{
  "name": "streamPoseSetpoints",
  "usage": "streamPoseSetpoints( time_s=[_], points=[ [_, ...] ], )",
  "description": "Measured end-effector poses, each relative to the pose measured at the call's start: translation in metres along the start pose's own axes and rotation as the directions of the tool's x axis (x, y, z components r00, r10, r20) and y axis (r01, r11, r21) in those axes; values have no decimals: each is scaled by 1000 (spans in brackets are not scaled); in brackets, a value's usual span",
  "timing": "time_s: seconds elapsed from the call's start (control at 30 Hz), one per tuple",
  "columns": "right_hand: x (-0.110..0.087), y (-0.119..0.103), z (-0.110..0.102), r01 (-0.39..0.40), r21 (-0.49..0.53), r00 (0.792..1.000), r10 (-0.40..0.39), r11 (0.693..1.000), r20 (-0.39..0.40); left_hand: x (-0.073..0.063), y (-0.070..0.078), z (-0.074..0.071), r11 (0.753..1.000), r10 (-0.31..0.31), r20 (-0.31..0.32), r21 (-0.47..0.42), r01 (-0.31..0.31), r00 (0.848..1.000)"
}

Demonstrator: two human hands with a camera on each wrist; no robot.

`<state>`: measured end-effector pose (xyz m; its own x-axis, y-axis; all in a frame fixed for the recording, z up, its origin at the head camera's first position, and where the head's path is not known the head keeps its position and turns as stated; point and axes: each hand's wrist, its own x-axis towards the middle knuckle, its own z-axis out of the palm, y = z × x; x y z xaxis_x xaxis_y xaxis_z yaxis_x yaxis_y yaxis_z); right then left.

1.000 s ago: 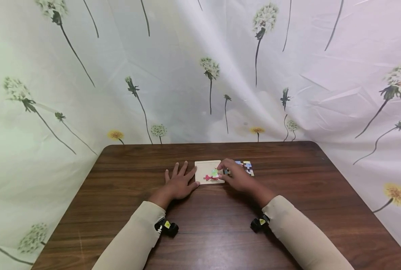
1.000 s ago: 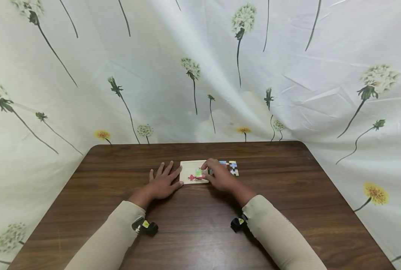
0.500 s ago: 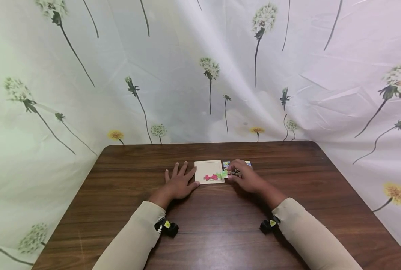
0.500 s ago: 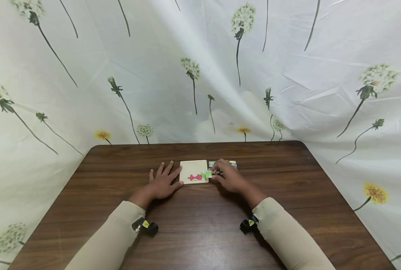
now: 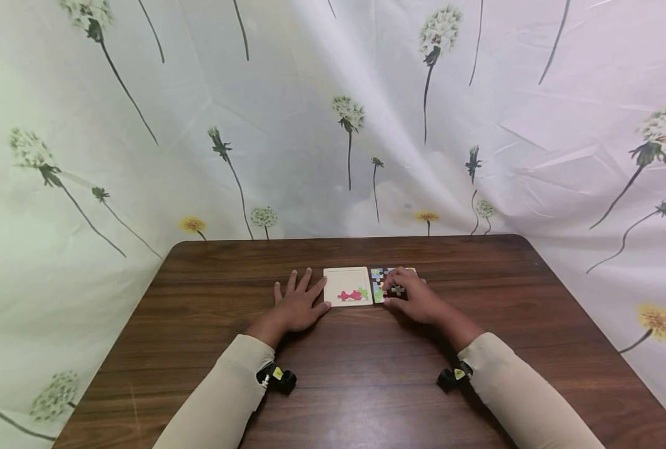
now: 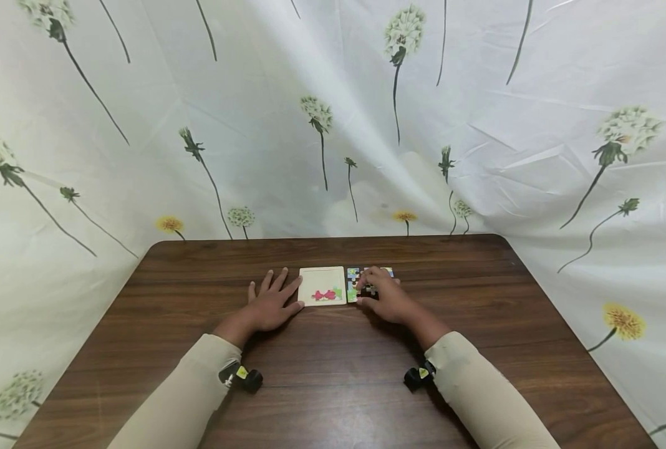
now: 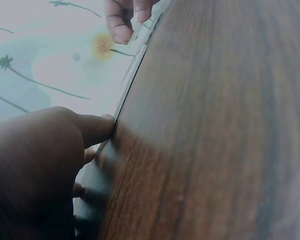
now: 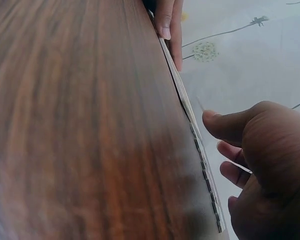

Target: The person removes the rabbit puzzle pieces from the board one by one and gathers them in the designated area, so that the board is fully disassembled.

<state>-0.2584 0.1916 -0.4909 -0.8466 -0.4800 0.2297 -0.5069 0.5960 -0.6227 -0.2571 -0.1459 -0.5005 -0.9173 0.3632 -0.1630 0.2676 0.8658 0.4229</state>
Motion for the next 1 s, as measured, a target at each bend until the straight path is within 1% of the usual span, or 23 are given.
streamPoseSetpoints(
  time_s=[0.13, 0.3, 0.43, 0.57, 0.87, 1.0],
  points=[
    [-2, -2, -2, -11, 23, 1000, 10, 1000, 24, -1, 0, 0, 1000, -1, 4, 6, 1, 1000],
    [-3, -2, -2, 7, 34, 1000, -8, 999, 25, -1, 1, 0, 1000, 4, -4, 9, -4, 1000],
    [-3, -2, -2, 16, 36, 1000, -17, 999, 26, -3, 3, -2, 1000, 8, -5, -10, -8, 1000],
    [-4, -4, -2, 9, 32, 999, -10, 999, 31, -5, 5, -4, 1000, 14, -11, -22, -14, 1000],
    [-5, -3, -2, -17, 8, 999, 17, 1000, 29, -4, 4, -3, 1000, 18, -14, -15, -18, 1000],
    [-6, -2, -2, -23, 5, 999, 23, 1000, 29, -7, 7, -6, 1000, 21, -15, -21, -22, 1000]
  ],
)
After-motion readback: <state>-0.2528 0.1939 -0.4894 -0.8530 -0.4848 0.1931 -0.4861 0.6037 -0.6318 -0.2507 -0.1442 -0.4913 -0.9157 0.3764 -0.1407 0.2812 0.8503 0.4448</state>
